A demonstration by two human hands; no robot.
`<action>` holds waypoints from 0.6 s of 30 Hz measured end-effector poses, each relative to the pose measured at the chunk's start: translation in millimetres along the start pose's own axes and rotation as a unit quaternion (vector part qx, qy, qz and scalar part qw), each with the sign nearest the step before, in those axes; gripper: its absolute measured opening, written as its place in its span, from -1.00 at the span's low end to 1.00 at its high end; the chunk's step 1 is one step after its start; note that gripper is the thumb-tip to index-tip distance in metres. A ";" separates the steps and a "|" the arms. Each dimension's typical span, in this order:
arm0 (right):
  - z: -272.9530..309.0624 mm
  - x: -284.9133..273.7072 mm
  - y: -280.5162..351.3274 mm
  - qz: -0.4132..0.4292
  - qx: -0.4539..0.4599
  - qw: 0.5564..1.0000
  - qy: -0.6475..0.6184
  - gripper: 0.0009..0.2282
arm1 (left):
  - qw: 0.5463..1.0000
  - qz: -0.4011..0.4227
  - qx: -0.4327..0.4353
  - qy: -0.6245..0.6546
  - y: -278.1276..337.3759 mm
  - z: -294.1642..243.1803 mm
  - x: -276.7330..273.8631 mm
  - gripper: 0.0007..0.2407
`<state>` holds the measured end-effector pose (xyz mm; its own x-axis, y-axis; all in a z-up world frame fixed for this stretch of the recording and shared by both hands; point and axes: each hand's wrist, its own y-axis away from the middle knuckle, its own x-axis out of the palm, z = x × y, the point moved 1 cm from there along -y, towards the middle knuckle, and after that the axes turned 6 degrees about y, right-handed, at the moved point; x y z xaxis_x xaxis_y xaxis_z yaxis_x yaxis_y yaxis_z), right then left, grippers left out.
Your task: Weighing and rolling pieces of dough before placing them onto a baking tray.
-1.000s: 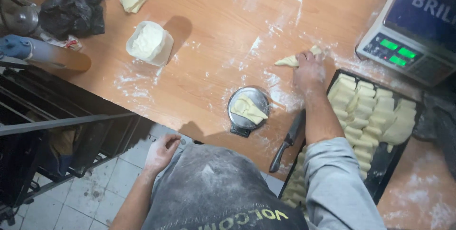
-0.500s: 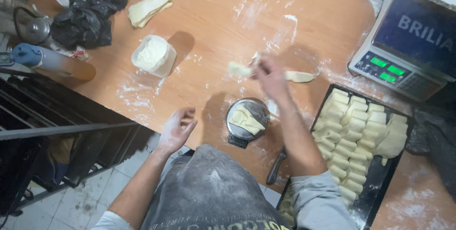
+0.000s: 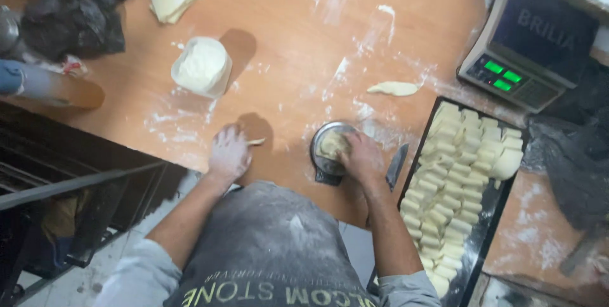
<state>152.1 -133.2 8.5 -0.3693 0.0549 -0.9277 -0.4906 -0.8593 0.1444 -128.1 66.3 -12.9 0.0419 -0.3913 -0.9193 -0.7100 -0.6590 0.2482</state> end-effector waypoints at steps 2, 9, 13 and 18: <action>-8.8 6.9 17.7 0.009 0.031 0.999 0.032 -0.60 | 0.993 -0.024 0.106 0.044 -10.7 -8.6 21.7 -0.68; -25.3 22.8 73.1 -0.057 0.138 0.988 0.040 -0.75 | 0.922 0.013 0.357 0.149 -67.1 -129.9 71.1 -0.75; -20.2 3.2 94.0 -0.060 0.189 0.979 -0.033 -0.76 | 0.911 -0.028 0.401 0.087 -76.0 -162.9 57.1 -0.74; -42.8 9.2 118.4 -0.054 0.271 0.947 -0.163 -0.75 | 0.939 0.167 0.301 0.004 -73.6 -179.2 42.5 -0.83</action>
<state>124.4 -256.2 2.3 -0.4748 0.3576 -0.8042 -0.8400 -0.4568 0.2928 52.0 -16.9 -15.5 -0.2506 -0.5183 -0.8177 -0.9530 -0.0164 0.3025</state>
